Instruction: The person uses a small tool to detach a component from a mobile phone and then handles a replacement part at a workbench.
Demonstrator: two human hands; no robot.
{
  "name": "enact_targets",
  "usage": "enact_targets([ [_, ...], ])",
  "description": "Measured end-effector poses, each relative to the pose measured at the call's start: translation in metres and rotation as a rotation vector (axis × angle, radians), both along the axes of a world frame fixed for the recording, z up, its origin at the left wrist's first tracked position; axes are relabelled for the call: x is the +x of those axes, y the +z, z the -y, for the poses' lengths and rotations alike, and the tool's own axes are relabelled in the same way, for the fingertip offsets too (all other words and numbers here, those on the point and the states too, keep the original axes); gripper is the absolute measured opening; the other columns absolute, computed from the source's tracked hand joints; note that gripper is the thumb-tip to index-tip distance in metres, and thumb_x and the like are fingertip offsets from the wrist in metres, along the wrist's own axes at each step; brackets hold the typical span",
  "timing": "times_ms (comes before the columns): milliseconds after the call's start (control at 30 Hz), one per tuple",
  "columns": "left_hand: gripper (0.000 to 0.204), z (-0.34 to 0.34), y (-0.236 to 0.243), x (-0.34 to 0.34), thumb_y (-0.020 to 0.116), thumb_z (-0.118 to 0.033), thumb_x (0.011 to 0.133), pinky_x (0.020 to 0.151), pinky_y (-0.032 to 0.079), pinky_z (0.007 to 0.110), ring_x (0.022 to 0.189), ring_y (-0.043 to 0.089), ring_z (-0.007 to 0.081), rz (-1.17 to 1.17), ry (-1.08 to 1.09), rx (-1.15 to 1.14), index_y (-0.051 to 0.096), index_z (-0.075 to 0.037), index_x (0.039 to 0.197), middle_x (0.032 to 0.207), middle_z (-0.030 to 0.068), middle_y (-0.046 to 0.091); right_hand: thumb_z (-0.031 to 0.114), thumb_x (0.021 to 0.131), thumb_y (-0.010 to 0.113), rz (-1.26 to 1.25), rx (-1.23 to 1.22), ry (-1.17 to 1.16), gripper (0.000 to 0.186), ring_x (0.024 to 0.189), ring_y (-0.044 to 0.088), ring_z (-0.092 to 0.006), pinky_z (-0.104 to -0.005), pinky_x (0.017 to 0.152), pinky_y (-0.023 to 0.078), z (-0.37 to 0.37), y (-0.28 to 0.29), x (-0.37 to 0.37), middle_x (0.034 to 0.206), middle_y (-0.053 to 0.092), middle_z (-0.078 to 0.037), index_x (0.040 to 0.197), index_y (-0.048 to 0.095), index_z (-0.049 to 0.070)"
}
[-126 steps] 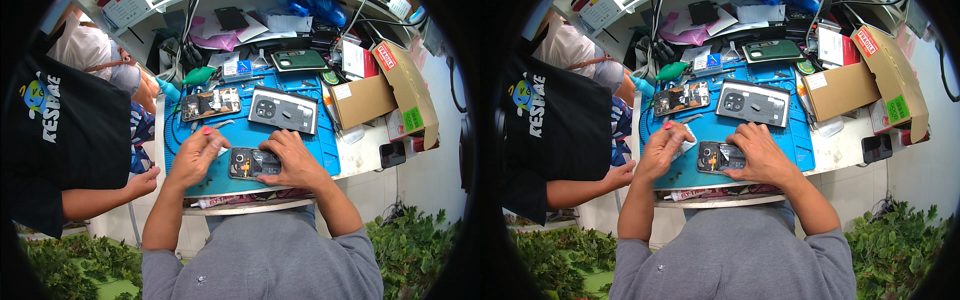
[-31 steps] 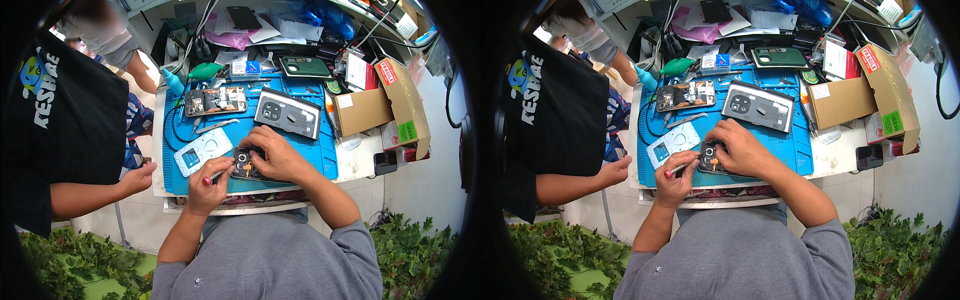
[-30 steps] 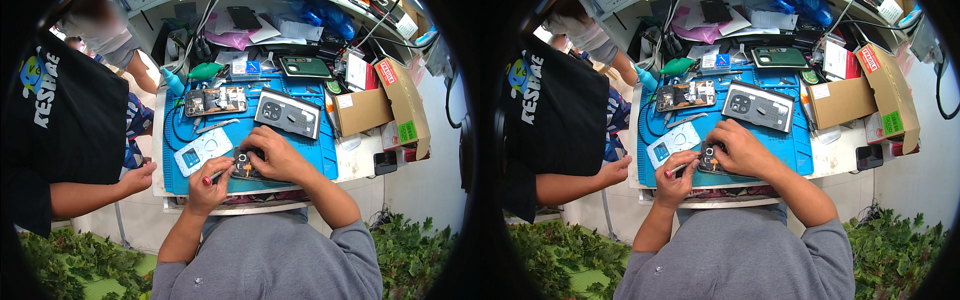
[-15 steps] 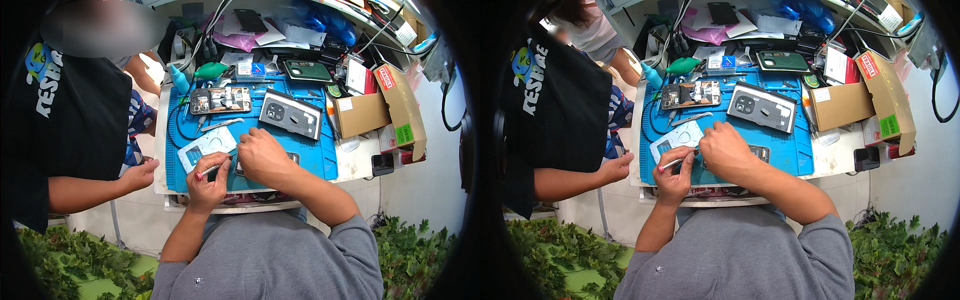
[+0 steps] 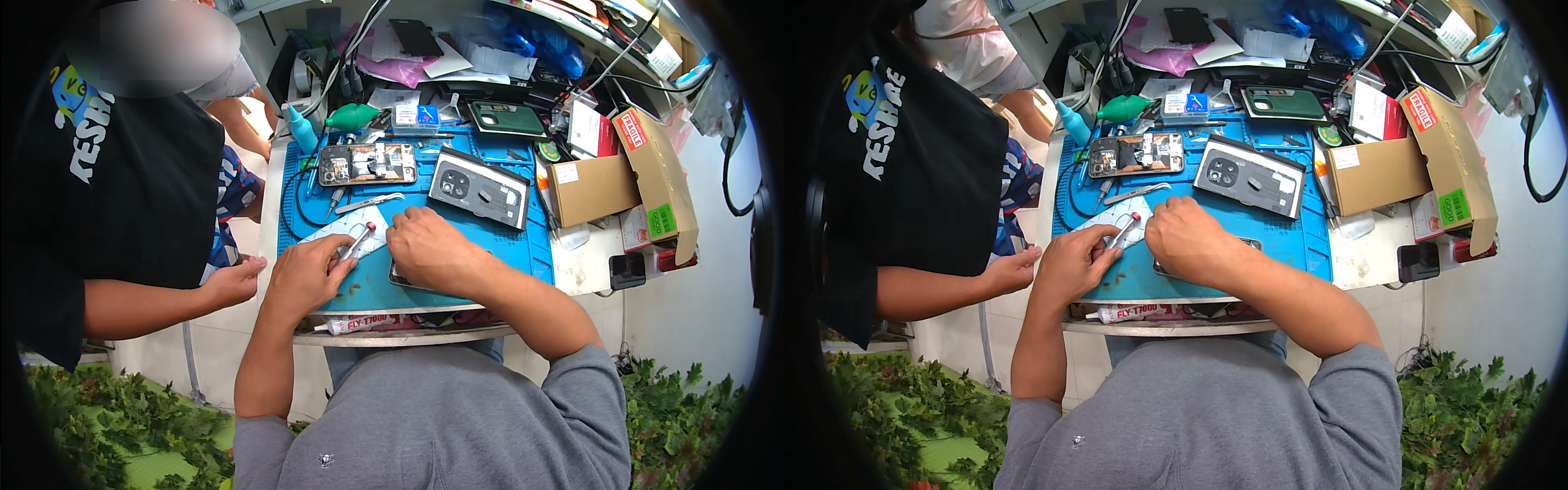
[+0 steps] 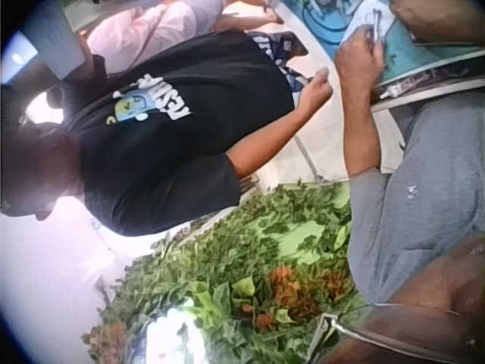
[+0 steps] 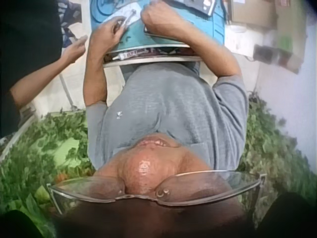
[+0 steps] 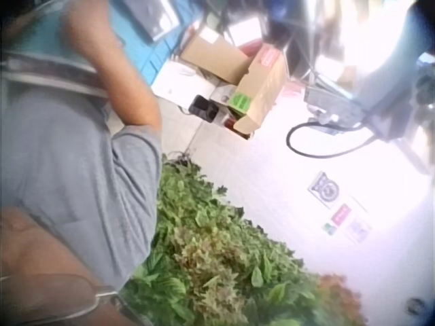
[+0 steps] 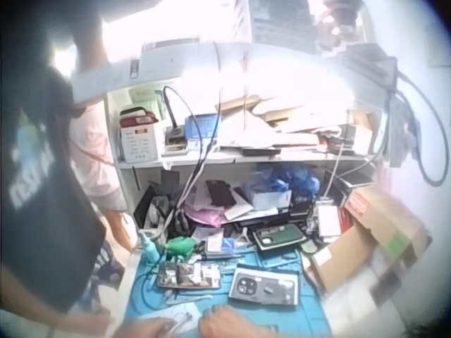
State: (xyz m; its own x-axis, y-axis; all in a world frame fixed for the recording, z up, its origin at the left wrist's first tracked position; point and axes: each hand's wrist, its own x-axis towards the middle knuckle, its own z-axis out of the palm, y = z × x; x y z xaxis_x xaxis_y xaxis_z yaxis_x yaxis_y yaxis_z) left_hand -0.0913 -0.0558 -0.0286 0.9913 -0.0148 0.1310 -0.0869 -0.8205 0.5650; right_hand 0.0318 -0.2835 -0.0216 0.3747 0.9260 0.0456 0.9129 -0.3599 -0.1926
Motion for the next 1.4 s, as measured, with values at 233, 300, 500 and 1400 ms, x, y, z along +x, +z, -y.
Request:
enact_targets([
  [233,0.025,0.004,0.004,0.058,0.088,-0.02,0.093,0.088,0.061,0.041,0.1,0.076,0.0303,0.366,-0.082,0.204,0.083,-0.007,0.114,0.109,0.0121,0.079,0.014,0.093,0.075,-0.054,0.242,-0.005,0.018,0.1,0.069,-0.0362,-0.0479,0.092,0.055,0.012,-0.008,0.008,0.1,0.071,-0.017,0.102,0.073,-0.002],
  [300,0.024,0.011,-0.004,0.075,0.087,-0.018,0.093,0.093,0.06,0.043,0.106,0.074,0.0317,0.324,-0.101,0.216,0.083,-0.007,0.114,0.115,0.012,0.078,0.013,0.094,0.076,-0.1,0.331,-0.063,0.016,0.099,0.068,-0.0358,-0.048,0.091,0.055,0.023,0.003,0.007,0.099,0.07,-0.016,0.102,0.072,-0.001],
  [500,0.016,0.013,-0.011,0.091,0.08,-0.009,0.095,0.093,0.058,0.046,0.106,0.07,0.034,0.227,-0.182,0.268,0.076,-0.005,0.11,0.109,0.0128,0.072,0.008,0.097,0.076,-0.245,0.486,-0.266,0.008,0.09,0.064,-0.0334,-0.0458,0.081,0.052,0.074,0.002,-0.004,0.091,0.065,-0.013,0.099,0.071,0.002],
  [1400,0.021,0.025,0.001,0.029,0.088,-0.006,0.09,0.079,0.061,0.039,0.093,0.075,0.0267,0.255,-0.246,-0.007,0.084,-0.007,0.11,0.101,0.0083,0.077,0.005,0.095,0.077,-0.363,0.533,-0.313,0.007,0.085,0.064,-0.0317,-0.0444,0.076,0.052,0.092,-0.022,-0.008,0.088,0.064,-0.012,0.098,0.072,0.0],
])
